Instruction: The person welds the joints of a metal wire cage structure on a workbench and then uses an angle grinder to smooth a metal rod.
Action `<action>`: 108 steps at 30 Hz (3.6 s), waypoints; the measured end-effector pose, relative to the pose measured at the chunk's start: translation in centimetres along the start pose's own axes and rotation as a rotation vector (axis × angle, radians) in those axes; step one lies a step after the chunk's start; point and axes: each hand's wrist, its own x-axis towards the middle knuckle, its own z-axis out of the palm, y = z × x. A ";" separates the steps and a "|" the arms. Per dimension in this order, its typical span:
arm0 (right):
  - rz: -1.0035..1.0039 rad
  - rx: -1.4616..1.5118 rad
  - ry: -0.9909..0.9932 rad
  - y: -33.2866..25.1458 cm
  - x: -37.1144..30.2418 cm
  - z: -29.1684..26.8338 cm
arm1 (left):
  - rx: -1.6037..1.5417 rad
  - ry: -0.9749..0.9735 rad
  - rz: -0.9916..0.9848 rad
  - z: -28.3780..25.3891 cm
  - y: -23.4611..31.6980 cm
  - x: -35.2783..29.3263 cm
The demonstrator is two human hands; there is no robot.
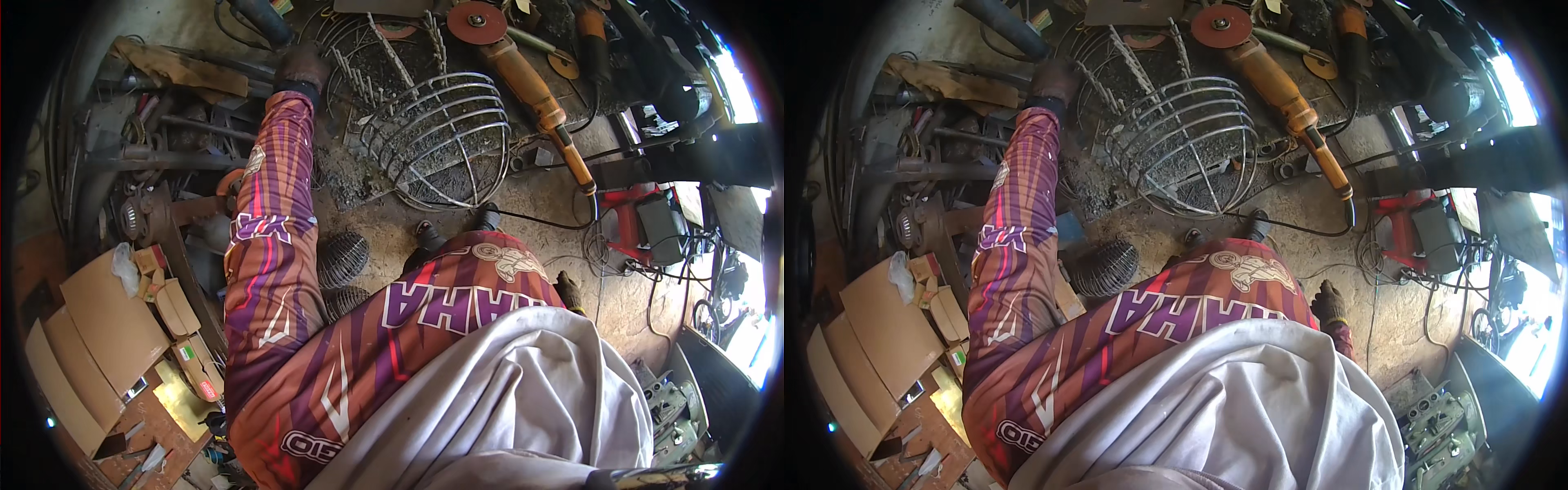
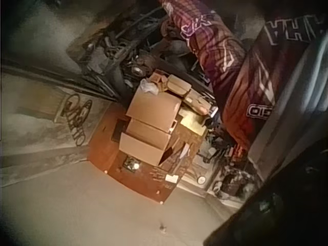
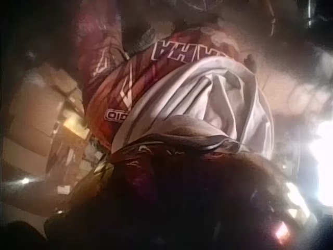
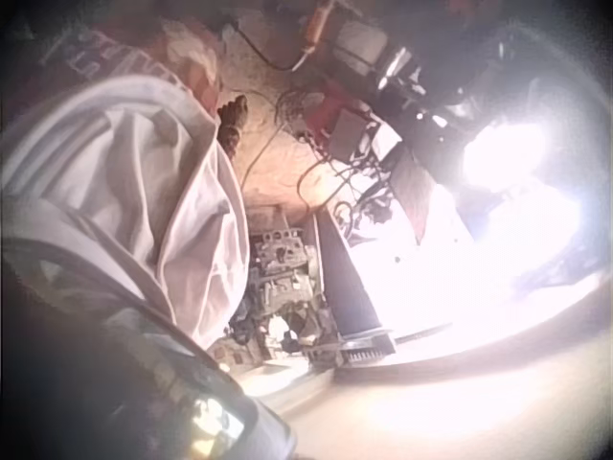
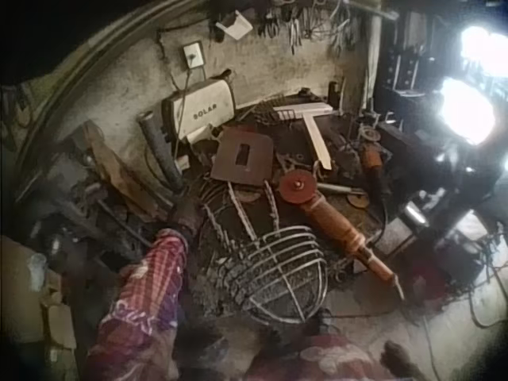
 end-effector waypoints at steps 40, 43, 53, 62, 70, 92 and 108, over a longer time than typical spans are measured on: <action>0.109 -0.559 -0.303 -22.3 -2.3 4.5 | -1.195 0.130 -0.074 -7.3 1.1 -27.9; 0.106 -0.510 -0.397 -28.2 -4.0 6.9 | -1.265 0.082 -0.034 -5.3 1.5 -31.2; -0.251 -0.754 -0.321 -25.8 -2.7 7.7 | -1.264 0.043 -0.096 -4.9 2.3 -35.4; -0.207 -0.240 -0.423 -34.0 -6.7 9.2 | -1.394 -0.060 0.023 -5.6 2.5 -36.0; -0.815 -0.171 -0.122 -41.6 -3.0 14.5 | -1.227 -0.331 0.159 -7.4 7.0 -33.2; -1.152 -0.499 -0.021 -37.8 7.2 14.7 | -0.628 0.146 0.116 -0.9 12.3 -32.5; -0.537 -0.801 -0.153 -41.5 7.2 7.5 | -0.862 0.191 0.008 -1.6 13.1 -33.2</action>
